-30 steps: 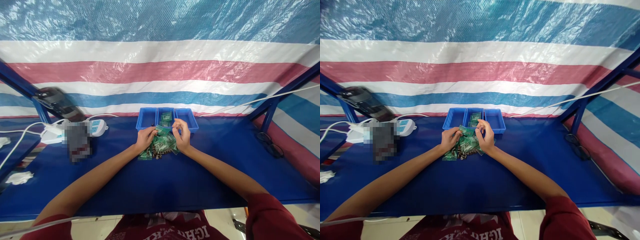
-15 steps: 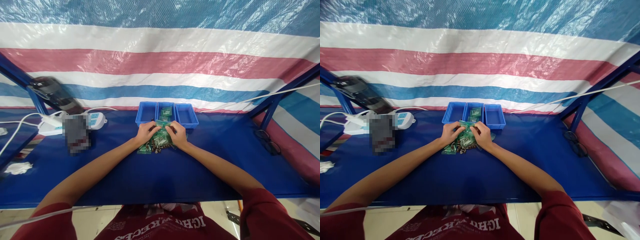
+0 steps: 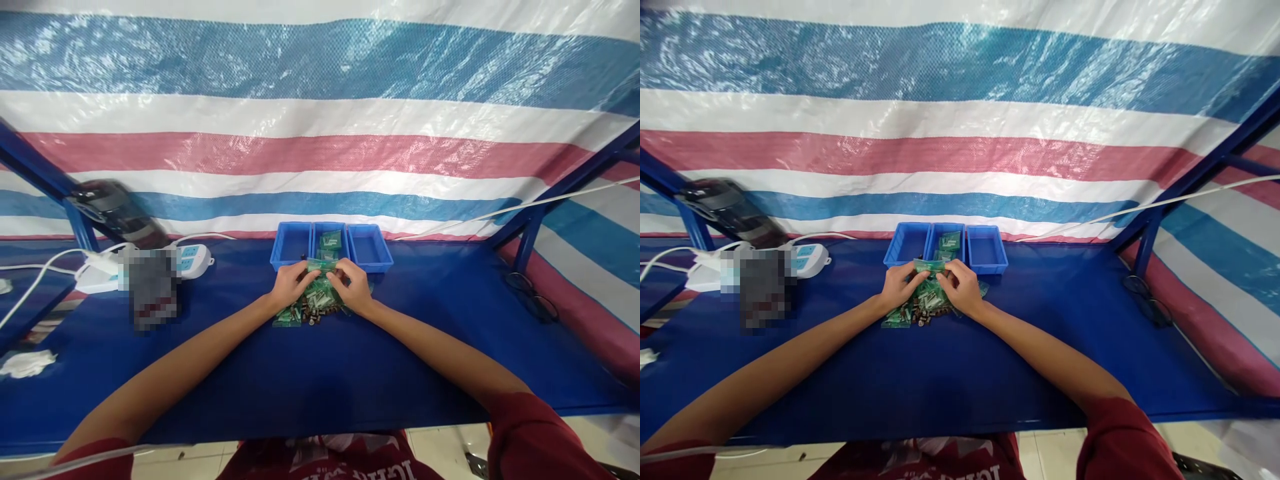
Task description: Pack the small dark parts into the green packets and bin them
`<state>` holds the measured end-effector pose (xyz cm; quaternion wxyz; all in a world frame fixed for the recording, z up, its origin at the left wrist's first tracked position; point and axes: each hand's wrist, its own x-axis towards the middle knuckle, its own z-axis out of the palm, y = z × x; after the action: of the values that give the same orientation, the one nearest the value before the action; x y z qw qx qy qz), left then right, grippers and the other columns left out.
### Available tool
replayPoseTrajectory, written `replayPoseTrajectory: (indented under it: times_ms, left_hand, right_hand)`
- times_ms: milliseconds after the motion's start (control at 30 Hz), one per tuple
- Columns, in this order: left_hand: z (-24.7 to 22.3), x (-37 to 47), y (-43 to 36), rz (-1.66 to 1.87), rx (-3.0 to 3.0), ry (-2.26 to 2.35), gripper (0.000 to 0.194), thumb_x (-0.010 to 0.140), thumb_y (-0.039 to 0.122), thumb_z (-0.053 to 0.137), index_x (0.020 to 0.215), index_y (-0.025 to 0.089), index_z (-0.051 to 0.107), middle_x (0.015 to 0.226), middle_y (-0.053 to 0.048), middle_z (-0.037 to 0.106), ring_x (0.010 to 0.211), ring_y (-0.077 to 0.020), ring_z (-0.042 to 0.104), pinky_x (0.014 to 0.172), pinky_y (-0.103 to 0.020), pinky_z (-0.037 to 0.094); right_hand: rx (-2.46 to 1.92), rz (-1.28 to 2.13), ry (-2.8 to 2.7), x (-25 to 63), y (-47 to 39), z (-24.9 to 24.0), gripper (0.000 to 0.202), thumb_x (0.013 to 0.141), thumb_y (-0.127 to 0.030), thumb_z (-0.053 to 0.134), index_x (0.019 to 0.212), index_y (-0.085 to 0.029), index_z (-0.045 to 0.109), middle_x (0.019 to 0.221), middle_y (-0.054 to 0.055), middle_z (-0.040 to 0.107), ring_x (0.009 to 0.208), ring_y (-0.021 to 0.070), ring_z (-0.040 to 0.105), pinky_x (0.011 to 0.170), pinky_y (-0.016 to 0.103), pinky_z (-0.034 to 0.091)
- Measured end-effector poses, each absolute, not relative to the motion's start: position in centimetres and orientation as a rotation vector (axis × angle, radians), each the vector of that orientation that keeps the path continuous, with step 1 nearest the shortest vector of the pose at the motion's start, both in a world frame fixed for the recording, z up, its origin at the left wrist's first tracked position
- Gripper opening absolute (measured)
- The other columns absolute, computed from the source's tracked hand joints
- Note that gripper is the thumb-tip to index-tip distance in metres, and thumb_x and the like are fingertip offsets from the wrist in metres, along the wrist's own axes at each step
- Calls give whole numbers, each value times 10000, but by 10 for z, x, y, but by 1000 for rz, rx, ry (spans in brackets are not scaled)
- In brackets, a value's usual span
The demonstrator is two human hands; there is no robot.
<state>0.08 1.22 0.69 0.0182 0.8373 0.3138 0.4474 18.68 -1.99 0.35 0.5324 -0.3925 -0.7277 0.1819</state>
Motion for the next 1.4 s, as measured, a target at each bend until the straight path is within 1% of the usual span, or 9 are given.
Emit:
replayPoseTrajectory:
  times_ms: [133,300,400,567,833,1000,1067,1200,1400]
  left_hand:
    - [8,0,11,1385,2577,952,247,905,339,531,752,155,589,505,37,497,438,-80,461,463,-200,336]
    - [8,1,12,1369,2566,897,193,896,327,549,922,152,628,571,24,572,452,-78,495,472,-191,367]
    - [6,1,14,1364,2588,924,214,896,333,548,819,147,622,515,34,526,441,-81,491,460,-195,347]
    - [4,1,15,1361,2587,984,336,897,366,539,636,154,534,483,32,490,431,-85,475,461,-208,328]
    - [5,1,15,1319,2596,982,358,916,369,503,630,154,520,488,36,474,429,-82,458,461,-207,311]
    - [5,1,14,1333,2635,927,340,912,342,513,630,153,518,475,39,452,425,-84,457,455,-209,303]
    - [5,1,14,1332,2636,908,296,912,331,513,685,148,562,483,37,472,426,-84,464,457,-206,313]
    - [5,1,13,1310,2608,908,201,914,310,511,916,146,628,520,35,532,441,-83,494,476,-192,356]
    - [6,0,13,1313,2610,868,191,914,287,506,937,147,635,562,19,586,449,-82,513,494,-189,386]
  right_hand:
    - [-944,419,-1749,186,-20,3,238,916,-365,483,745,-201,487,673,-5,437,566,125,433,555,267,383]
    - [-963,396,-1720,186,-17,0,221,927,-356,470,774,-200,505,682,-4,461,600,136,454,583,269,378]
    - [-999,400,-1701,186,-15,-3,229,917,-376,491,773,-200,516,671,-9,481,595,135,464,591,269,379]
    - [-1035,442,-1659,187,-16,-4,263,899,-373,531,709,-192,516,627,-20,489,569,123,460,585,255,368]
    - [-1002,421,-1698,187,-17,-1,290,905,-340,519,667,-190,448,597,-35,415,548,109,404,567,245,332]
    - [-991,407,-1719,187,-18,-1,288,925,-343,468,682,-194,427,610,-30,387,551,113,389,565,250,324]
    - [-989,406,-1724,187,-18,0,287,931,-353,450,691,-195,434,619,-24,396,561,118,396,569,255,330]
    - [-973,420,-1727,187,-20,2,274,932,-358,446,715,-193,468,628,-17,415,567,121,408,567,258,344]
    - [-932,448,-1738,186,-19,2,235,928,-371,452,792,-190,515,661,-5,460,577,126,447,574,259,377]
